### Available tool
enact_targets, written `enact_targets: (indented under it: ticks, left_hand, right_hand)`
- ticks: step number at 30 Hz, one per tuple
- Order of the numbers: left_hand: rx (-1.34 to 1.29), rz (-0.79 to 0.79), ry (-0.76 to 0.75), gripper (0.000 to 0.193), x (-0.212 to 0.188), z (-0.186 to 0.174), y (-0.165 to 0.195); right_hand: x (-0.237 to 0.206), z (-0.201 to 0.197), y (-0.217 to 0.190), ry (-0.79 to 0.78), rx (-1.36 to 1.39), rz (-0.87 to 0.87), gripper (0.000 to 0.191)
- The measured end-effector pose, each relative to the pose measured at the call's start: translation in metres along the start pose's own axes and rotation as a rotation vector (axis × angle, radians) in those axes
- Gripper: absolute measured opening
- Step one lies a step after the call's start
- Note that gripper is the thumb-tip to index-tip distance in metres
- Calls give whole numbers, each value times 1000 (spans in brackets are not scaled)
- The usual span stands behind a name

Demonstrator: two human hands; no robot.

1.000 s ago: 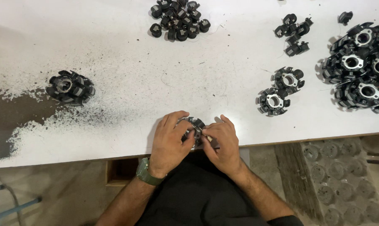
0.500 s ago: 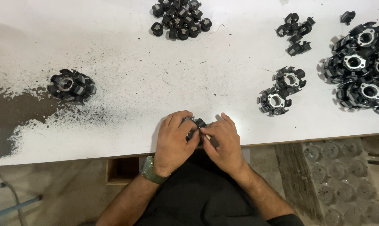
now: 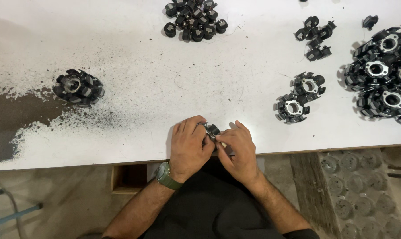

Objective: The person sits at a workbench assembling small black mechanical parts, fitting components together by hand and using a small hand tool to press or adjust them. Finished assemblies are set on the table, and the person repeatedly picks up new parts from piles to continue the assembly.

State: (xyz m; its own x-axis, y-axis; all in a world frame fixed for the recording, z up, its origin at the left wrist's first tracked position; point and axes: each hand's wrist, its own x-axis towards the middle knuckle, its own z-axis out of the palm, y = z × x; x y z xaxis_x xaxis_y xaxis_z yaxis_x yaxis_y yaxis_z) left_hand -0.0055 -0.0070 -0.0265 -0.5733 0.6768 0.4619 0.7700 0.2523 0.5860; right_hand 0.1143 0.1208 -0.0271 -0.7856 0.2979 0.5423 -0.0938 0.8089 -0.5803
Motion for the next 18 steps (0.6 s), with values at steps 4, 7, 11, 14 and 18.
enact_targets:
  ticks: [4, 7, 11, 14, 18]
  left_hand:
    - [3, -2, 0, 12, 0, 0, 0]
    - [-4, -7, -6, 12, 0, 0, 1]
    - [-9, -6, -7, 12, 0, -1, 1]
    - [-9, -3, -10, 11, -1, 0, -1]
    - [-13, -2, 11, 11, -3, 2, -2]
  right_hand:
    - [2, -2, 1, -15, -4, -18, 29]
    - [2, -2, 1, -7, 3, -22, 28]
    - [3, -3, 2, -7, -4, -33, 28]
    - [4, -3, 2, -29, -31, -43, 27]
    - [6, -4, 1, -53, -71, -36, 25]
